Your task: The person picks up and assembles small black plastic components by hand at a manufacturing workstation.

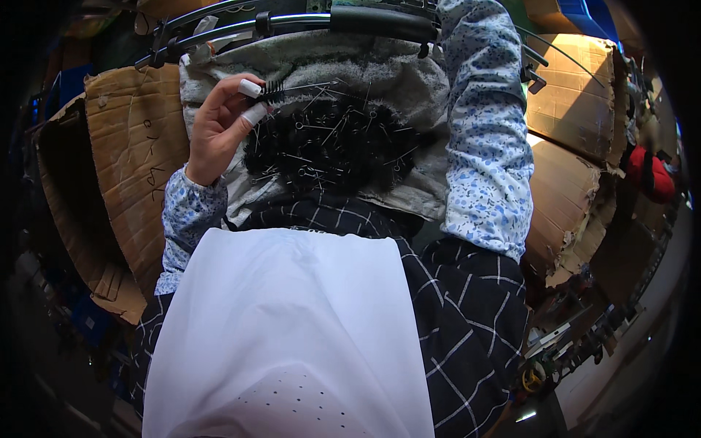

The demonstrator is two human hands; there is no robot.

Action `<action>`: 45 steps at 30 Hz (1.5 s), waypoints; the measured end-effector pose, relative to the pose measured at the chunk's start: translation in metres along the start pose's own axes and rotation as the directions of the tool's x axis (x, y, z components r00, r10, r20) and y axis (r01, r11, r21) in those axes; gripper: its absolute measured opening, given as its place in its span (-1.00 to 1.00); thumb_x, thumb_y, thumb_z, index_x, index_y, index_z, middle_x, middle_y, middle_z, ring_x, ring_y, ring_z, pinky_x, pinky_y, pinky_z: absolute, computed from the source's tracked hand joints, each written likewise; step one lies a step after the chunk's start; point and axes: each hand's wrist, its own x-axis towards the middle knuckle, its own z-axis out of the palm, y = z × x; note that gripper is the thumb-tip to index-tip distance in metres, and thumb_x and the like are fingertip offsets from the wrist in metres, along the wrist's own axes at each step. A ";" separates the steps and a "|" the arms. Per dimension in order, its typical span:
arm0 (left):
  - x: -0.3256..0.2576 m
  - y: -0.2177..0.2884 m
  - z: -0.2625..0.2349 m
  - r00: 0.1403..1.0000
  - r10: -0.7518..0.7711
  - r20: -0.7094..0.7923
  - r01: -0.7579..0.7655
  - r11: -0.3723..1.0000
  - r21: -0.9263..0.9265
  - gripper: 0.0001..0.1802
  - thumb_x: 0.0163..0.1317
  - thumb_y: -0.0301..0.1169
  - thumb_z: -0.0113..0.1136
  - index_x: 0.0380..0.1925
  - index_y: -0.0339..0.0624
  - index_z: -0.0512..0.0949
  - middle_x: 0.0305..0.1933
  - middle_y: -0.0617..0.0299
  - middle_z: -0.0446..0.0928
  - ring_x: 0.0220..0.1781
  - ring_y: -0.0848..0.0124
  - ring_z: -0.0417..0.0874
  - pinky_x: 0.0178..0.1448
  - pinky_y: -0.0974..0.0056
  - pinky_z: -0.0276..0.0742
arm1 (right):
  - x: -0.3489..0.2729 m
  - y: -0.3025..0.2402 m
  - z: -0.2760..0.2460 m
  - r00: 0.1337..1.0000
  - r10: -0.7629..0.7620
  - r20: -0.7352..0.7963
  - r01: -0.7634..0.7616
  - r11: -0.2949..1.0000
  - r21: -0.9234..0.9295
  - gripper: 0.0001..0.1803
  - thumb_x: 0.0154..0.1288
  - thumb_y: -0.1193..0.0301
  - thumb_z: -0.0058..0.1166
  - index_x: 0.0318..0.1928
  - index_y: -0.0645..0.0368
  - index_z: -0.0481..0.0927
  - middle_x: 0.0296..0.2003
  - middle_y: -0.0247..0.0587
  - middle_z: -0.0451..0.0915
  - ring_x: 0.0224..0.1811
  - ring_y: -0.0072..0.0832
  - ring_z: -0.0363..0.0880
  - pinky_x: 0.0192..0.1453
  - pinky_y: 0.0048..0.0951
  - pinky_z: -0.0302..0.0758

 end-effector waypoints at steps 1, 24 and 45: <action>0.004 -0.003 0.004 0.999 0.012 0.043 -0.011 1.000 -0.019 -0.65 0.14 -0.63 0.12 -0.05 -0.19 0.36 -0.03 0.25 0.40 -0.01 0.47 0.51 0.08 0.41 0.45 | 0.019 0.040 0.010 0.954 -0.237 0.183 0.120 0.862 0.493 -0.74 0.16 0.22 0.01 -0.19 -0.02 0.64 -0.25 -0.14 0.62 -0.11 -0.24 0.55 0.00 -0.22 0.44; 0.028 0.002 0.052 0.995 0.058 0.085 -0.090 0.888 0.451 -0.41 -0.02 -0.54 0.29 0.03 -0.13 0.27 -0.24 0.13 0.38 -0.38 0.33 0.53 -0.29 0.30 0.50 | -0.122 -0.066 -0.038 0.960 -0.277 -0.034 0.250 0.799 0.546 -0.69 0.23 0.16 0.07 -0.11 0.01 0.62 -0.35 -0.22 0.65 -0.34 -0.38 0.62 -0.29 -0.36 0.55; 0.009 0.018 0.029 0.857 -0.246 0.453 -0.099 0.784 0.613 -0.66 0.16 -0.46 0.15 -0.06 -0.25 0.36 -0.07 0.06 0.34 -0.15 0.13 0.50 -0.07 0.23 0.48 | -0.036 -0.041 0.031 0.898 -0.250 -0.361 0.252 0.967 -0.043 -0.76 0.16 0.34 -0.10 -0.24 -0.05 0.64 -0.43 -0.30 0.58 -0.27 -0.31 0.50 -0.08 -0.22 0.39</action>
